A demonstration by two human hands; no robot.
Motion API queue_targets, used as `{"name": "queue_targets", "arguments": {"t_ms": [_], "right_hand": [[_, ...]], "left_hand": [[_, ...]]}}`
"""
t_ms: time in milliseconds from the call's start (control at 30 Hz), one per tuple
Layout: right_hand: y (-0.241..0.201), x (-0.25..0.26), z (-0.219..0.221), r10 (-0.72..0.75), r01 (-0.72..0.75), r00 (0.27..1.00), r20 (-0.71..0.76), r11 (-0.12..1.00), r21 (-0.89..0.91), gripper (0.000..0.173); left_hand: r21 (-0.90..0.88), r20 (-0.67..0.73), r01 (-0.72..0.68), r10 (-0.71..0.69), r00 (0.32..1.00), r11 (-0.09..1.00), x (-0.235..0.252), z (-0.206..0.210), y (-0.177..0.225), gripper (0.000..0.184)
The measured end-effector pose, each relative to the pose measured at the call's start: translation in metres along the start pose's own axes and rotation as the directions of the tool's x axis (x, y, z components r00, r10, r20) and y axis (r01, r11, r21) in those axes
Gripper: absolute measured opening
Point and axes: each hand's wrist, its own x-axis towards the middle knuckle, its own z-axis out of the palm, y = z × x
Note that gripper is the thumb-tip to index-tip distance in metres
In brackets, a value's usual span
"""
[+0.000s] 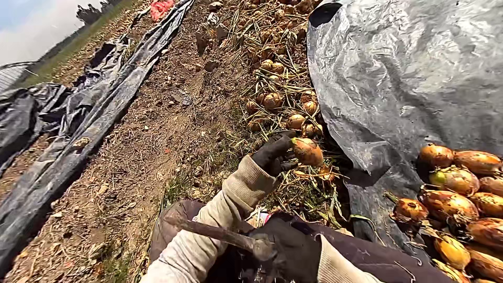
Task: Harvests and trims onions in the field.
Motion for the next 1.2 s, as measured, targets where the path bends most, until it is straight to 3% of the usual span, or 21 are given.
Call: {"name": "queue_targets", "arguments": {"t_ms": [67, 133, 167, 233, 267, 300, 333, 400, 467, 500, 600, 633, 700, 800, 900, 967, 1000, 1033, 1067, 1133, 1200], "right_hand": [[0.004, -0.005, -0.015, 0.142, -0.052, 0.957, -0.251, 0.941, 0.334, 0.047], [-0.001, 0.0, -0.039, 0.199, 0.081, 0.817, -0.542, 0.89, 0.448, 0.048], [0.0, 0.001, -0.054, 0.203, 0.143, 0.723, -0.661, 0.892, 0.43, 0.048], [0.002, -0.004, -0.086, 0.214, 0.131, 0.514, -0.831, 0.937, 0.323, 0.033], [0.004, -0.006, -0.1, 0.226, 0.087, 0.417, -0.88, 0.954, 0.286, 0.024], [0.007, -0.008, -0.113, 0.242, 0.072, 0.328, -0.913, 0.958, 0.279, 0.018], [0.008, -0.009, -0.124, 0.277, 0.071, 0.267, -0.923, 0.95, 0.305, 0.016], [0.008, -0.008, -0.136, 0.359, 0.062, 0.212, -0.909, 0.923, 0.379, 0.016], [0.01, -0.005, -0.139, 0.405, -0.035, 0.236, -0.883, 0.912, 0.409, 0.023], [0.014, -0.003, -0.14, 0.418, -0.128, 0.27, -0.867, 0.908, 0.398, 0.027], [0.027, 0.003, -0.138, 0.374, -0.46, 0.357, -0.856, 0.868, 0.187, 0.055], [0.021, 0.005, -0.135, 0.377, -0.56, 0.397, -0.837, 0.822, 0.104, 0.062], [0.009, 0.014, -0.126, 0.367, -0.673, 0.445, -0.817, 0.739, -0.035, 0.068], [0.001, 0.021, -0.113, 0.319, -0.703, 0.506, -0.801, 0.69, -0.169, 0.063], [0.001, 0.023, -0.109, 0.318, -0.69, 0.605, -0.73, 0.668, -0.28, 0.054], [-0.002, 0.019, -0.105, 0.26, -0.587, 0.648, -0.716, 0.77, -0.251, 0.049], [-0.003, 0.016, -0.099, 0.195, -0.46, 0.669, -0.717, 0.866, -0.194, 0.046], [-0.006, 0.014, -0.091, 0.16, -0.311, 0.685, -0.711, 0.946, -0.087, 0.046], [-0.009, 0.013, -0.085, 0.169, -0.205, 0.697, -0.697, 0.978, 0.032, 0.048], [-0.012, 0.007, -0.085, 0.28, -0.304, 0.718, -0.638, 0.95, 0.074, 0.058], [-0.002, 0.007, -0.087, 0.42, -0.505, 0.748, -0.514, 0.862, -0.03, 0.064]], "left_hand": [[0.229, -0.024, -0.112, 0.12, 0.992, 0.967, 0.038, -0.003, -0.003, 0.037], [0.551, -0.048, -0.151, 0.212, 0.976, 0.821, 0.081, -0.012, -0.018, 0.025], [0.733, -0.003, -0.12, 0.179, 0.984, 0.67, 0.102, -0.02, -0.026, 0.024], [0.979, 0.052, -0.039, -0.058, 0.997, 0.2, 0.142, -0.034, -0.041, 0.032], [1.0, 0.015, -0.015, -0.151, 0.988, 0.002, 0.163, -0.043, -0.055, 0.036], [0.996, -0.024, 0.007, -0.188, 0.982, -0.086, 0.177, -0.05, -0.068, 0.039], [0.988, -0.039, 0.007, -0.208, 0.977, -0.154, 0.182, -0.054, -0.073, 0.042], [0.974, 0.031, -0.068, -0.17, 0.985, -0.214, 0.184, -0.067, -0.082, 0.041], [0.979, -0.031, -0.031, -0.303, 0.952, -0.2, 0.165, -0.052, -0.053, 0.043], [0.991, -0.019, -0.023, -0.305, 0.952, -0.135, 0.155, -0.051, -0.041, 0.047], [0.953, 0.072, -0.068, -0.001, 0.997, 0.294, 0.1, -0.053, -0.017, 0.055], [0.912, 0.076, -0.102, 0.081, 0.994, 0.397, 0.082, -0.052, -0.014, 0.054], [0.853, 0.129, -0.192, 0.161, 0.979, 0.486, 0.052, -0.049, -0.01, 0.046], [0.849, 0.282, -0.335, 0.186, 0.941, 0.408, 0.025, -0.036, -0.005, 0.036], [0.883, 0.327, -0.355, 0.139, 0.935, 0.308, 0.013, -0.026, 0.0, 0.034], [0.891, 0.318, -0.37, 0.222, 0.922, 0.262, 0.013, -0.025, 0.008, 0.032], [0.903, 0.287, -0.358, 0.29, 0.913, 0.235, 0.017, -0.027, 0.018, 0.034], [0.905, 0.214, -0.322, 0.355, 0.91, 0.279, 0.024, -0.032, 0.031, 0.038], [0.877, 0.092, -0.272, 0.415, 0.905, 0.397, 0.03, -0.039, 0.047, 0.041], [0.69, -0.132, -0.296, 0.517, 0.846, 0.661, 0.031, -0.047, 0.082, 0.043], [0.529, -0.196, -0.438, 0.606, 0.771, 0.727, 0.013, -0.049, 0.108, 0.043]]}}
